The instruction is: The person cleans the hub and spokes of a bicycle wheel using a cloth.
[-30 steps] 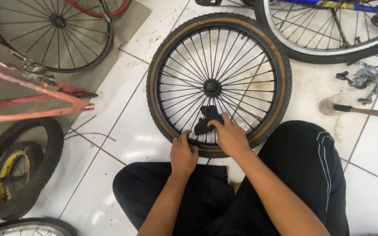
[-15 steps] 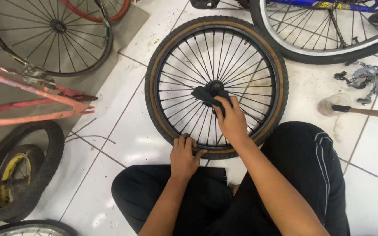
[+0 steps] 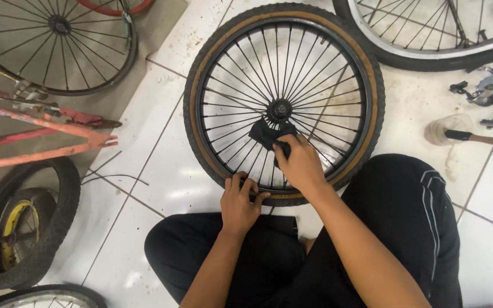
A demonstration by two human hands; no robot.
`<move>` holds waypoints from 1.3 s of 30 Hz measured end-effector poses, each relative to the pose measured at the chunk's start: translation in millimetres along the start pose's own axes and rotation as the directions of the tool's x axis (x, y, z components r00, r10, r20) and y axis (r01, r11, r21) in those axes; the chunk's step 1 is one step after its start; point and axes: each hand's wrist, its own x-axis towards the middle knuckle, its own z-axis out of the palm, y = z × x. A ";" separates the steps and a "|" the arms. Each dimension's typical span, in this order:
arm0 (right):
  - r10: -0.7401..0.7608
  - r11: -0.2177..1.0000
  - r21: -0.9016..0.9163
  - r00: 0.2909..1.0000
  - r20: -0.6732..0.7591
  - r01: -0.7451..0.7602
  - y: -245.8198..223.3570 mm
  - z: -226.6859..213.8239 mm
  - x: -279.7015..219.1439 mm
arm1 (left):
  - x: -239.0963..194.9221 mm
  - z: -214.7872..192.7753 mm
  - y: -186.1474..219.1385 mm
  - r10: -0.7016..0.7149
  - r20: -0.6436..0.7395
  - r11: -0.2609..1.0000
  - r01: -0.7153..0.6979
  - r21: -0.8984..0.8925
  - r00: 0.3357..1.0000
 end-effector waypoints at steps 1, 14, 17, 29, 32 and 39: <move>-0.004 1.000 0.003 1.000 0.001 0.004 -2.9 -3.7 2.2 | 2.2 0.2 0.0 -0.002 -0.002 1.000 0.002 0.004 1.000; -0.129 0.992 -0.026 0.953 -0.273 0.127 12.1 5.7 10.1 | 4.8 4.7 -1.3 -0.002 0.000 1.000 0.002 0.010 1.000; -0.054 0.996 -0.075 0.983 -0.177 0.041 17.6 7.0 0.3 | 1.1 4.2 -1.5 -0.003 -0.011 1.000 0.004 0.021 1.000; -0.135 0.991 -0.026 0.969 -0.208 0.132 5.6 -12.3 -4.4 | 0.5 3.6 0.1 0.019 -0.028 1.000 -0.018 0.004 0.999; -0.208 0.978 -0.068 0.935 -0.286 0.197 17.5 6.9 1.5 | 1.3 2.4 -1.2 0.014 -0.022 1.000 -0.014 0.006 1.000; -0.210 0.977 -0.109 0.932 -0.296 0.185 27.1 5.3 -1.1 | 5.6 -5.7 8.2 -0.016 0.019 0.999 0.016 -0.032 1.000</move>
